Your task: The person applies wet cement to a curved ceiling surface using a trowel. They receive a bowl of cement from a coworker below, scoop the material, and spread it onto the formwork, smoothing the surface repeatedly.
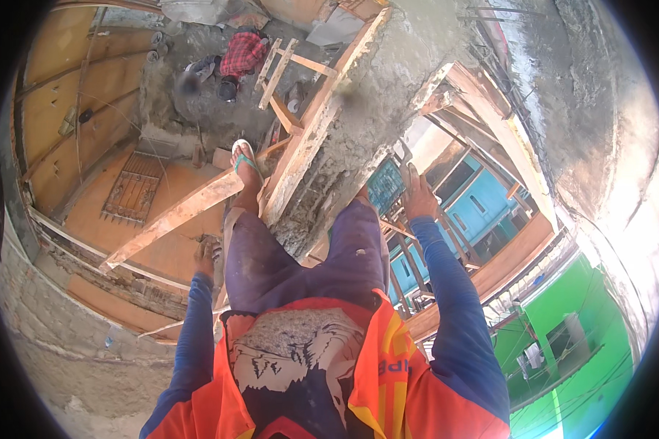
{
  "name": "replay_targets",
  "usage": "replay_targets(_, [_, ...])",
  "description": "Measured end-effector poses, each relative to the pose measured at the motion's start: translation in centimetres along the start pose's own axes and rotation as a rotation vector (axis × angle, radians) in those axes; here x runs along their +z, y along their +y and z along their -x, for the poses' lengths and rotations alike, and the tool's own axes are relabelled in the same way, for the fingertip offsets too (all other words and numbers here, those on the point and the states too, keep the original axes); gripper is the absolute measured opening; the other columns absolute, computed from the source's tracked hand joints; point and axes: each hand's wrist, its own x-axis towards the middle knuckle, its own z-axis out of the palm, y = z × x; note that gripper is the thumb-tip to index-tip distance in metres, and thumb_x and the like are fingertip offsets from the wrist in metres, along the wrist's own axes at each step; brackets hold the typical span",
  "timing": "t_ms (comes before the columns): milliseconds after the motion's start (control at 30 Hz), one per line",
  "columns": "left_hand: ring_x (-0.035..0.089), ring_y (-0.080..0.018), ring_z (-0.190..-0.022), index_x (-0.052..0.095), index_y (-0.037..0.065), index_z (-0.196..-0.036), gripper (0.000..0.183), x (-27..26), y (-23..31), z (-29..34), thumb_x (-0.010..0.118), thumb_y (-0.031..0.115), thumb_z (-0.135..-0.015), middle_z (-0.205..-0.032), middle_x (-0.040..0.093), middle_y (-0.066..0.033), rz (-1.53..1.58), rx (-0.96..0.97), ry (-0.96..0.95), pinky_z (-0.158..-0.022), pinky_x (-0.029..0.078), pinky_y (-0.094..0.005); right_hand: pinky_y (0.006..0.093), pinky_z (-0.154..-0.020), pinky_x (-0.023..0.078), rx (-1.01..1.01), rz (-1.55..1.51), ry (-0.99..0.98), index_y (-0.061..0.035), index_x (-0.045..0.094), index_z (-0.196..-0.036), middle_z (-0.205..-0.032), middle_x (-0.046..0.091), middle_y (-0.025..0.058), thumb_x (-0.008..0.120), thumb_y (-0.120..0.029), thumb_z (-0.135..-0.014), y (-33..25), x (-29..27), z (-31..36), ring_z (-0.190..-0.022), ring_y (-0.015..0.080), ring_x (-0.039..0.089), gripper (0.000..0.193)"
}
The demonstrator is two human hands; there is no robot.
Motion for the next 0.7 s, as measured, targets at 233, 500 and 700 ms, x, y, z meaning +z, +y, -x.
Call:
replay_targets(233, [0.063,-0.0187,-0.092,0.062,0.006,-0.122,0.032,1.0,4.3,-0.2,0.052,0.024,-0.098,-0.104,0.069,-0.0113,0.296,-0.199,-0.067,-0.081,0.050,-0.0327,0.0468,-0.093,0.049,0.221,-0.285,-0.073,-0.0135,0.023,-0.148,-0.139,0.044,0.0206,0.064,-0.017,-0.082,-10.1,8.8,9.7,-0.111,0.0428,0.057,0.078])
replay_targets(500, [0.064,-0.0153,-0.093,0.063,0.006,-0.121,0.030,-0.2,4.7,-0.6,0.052,0.024,-0.099,-0.102,0.069,-0.0089,0.219,-0.088,-0.060,-0.081,0.051,-0.0293,0.0455,-0.088,0.051,0.248,-0.097,0.262,-0.0133,0.025,-0.148,-0.133,0.048,0.0163,0.064,-0.017,-0.084,-3.9,2.5,0.1,-0.107,0.0364,0.060,0.075])
replay_targets(700, [0.064,-0.0163,-0.093,0.060,0.004,-0.123,0.033,-1.1,3.5,0.8,0.051,0.025,-0.099,-0.105,0.068,-0.0104,0.316,-0.137,-0.050,-0.081,0.052,-0.0287,0.0464,-0.089,0.051,0.220,-0.185,-0.066,-0.0167,0.025,-0.148,-0.135,0.048,0.0182,0.067,-0.020,-0.081,-0.9,8.6,5.2,-0.110,0.0390,0.058,0.079])
